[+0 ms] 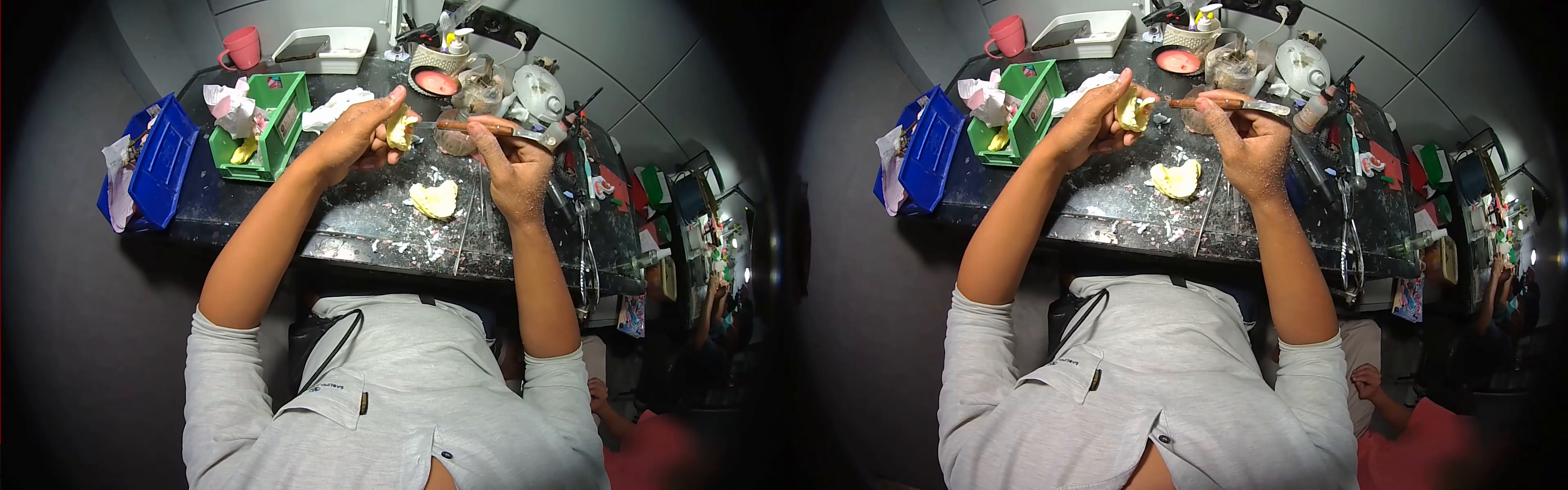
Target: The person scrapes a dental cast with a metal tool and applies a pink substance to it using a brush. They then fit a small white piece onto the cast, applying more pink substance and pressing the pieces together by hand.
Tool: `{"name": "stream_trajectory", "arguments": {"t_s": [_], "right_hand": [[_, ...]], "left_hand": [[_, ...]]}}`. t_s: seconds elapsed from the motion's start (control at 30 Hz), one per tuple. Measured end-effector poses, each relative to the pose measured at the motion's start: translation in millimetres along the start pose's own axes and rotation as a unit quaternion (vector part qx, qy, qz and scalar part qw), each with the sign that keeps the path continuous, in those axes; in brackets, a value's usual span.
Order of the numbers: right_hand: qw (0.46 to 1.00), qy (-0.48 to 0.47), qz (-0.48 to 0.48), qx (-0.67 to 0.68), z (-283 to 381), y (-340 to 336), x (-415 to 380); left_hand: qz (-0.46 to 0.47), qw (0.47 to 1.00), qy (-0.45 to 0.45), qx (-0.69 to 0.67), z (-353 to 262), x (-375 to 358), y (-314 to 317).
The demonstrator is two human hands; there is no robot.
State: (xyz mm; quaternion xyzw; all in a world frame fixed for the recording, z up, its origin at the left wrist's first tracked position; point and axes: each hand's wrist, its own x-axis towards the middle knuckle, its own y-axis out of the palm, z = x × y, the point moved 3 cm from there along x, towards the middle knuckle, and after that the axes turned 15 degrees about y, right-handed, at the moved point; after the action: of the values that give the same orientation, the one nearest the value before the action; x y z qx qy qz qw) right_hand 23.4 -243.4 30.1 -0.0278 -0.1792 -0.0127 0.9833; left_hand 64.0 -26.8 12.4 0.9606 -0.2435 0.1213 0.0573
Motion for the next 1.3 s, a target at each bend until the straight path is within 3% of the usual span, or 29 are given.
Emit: {"name": "stream_trajectory", "arguments": {"t_s": [1.07,1.3], "right_hand": [[1.000,0.015,-0.020,0.010,4.5,-9.6,2.1],[0.972,0.059,-0.216,0.068,-8.5,-53.9,19.0]], "left_hand": [[0.003,1.000,-0.005,0.000,-3.0,-1.2,-0.8],[-0.010,1.000,-0.006,-0.015,-5.3,-2.7,1.8]]}}
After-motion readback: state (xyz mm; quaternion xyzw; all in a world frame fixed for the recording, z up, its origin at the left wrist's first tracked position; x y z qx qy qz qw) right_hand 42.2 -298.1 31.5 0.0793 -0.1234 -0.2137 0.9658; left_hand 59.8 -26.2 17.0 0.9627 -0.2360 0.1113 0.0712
